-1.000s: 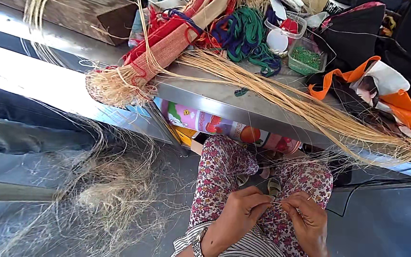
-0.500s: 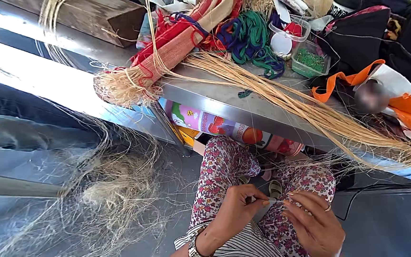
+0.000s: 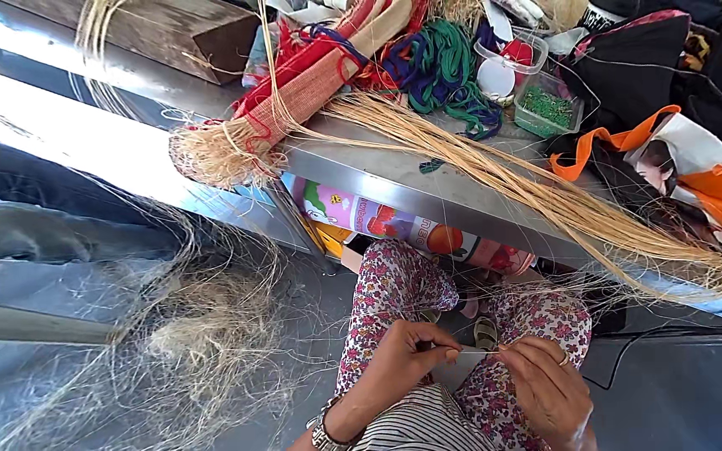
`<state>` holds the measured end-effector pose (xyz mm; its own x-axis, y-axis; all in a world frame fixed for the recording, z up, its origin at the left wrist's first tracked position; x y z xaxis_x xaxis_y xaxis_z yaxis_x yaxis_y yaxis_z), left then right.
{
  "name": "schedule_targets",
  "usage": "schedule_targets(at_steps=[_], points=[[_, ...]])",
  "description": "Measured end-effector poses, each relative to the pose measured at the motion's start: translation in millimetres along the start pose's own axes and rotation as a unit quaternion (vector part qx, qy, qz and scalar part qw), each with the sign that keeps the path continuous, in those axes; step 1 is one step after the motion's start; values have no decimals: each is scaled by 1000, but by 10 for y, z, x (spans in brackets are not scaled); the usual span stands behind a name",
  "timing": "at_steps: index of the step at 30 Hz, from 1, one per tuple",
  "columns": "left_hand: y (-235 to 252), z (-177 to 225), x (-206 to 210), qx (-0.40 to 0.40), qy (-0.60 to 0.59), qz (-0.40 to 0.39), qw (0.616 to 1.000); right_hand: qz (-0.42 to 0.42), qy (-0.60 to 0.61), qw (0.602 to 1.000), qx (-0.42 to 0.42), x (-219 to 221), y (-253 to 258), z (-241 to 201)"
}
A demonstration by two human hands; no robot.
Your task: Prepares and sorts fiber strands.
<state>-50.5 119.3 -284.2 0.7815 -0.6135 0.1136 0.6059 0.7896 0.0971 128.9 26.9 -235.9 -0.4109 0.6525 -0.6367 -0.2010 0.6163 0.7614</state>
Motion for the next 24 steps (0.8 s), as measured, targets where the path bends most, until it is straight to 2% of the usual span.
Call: schedule_targets(at_steps=[4,7,9,11,13,15,16,18,24], points=[[-14,62,-13,45,95,-32,994,9,93,992,86,61,-29,52],[-15,138,44,103,85,-96,986,15,243,950,197,150,-73,132],[-5,181,100,134,49,-121,982,11,388,871,302,260,-129,168],[6,198,158,159,40,-127,978,7,535,738,411,401,-190,149],[21,196,196,174,47,-111,977,-2,620,614,489,505,-232,85],[34,171,203,164,26,-77,983,-24,654,543,526,556,-256,16],[41,150,198,151,11,-58,987,-32,658,529,535,576,-263,-7],[53,107,189,126,-17,-31,991,-40,652,526,545,606,-274,-33],[50,28,173,117,8,14,993,-42,608,575,547,629,-256,-43]])
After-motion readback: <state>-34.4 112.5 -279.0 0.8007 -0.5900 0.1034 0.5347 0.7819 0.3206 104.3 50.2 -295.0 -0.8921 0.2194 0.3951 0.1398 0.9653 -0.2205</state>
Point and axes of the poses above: each hand's wrist, its own y-axis towards the middle knuckle, its own x-axis out of the palm, z = x × y, the point moved 6 cm from there along y, towards the middle knuckle, and after that the axes turned 5 degrees about -y, right-handed, at the moved point
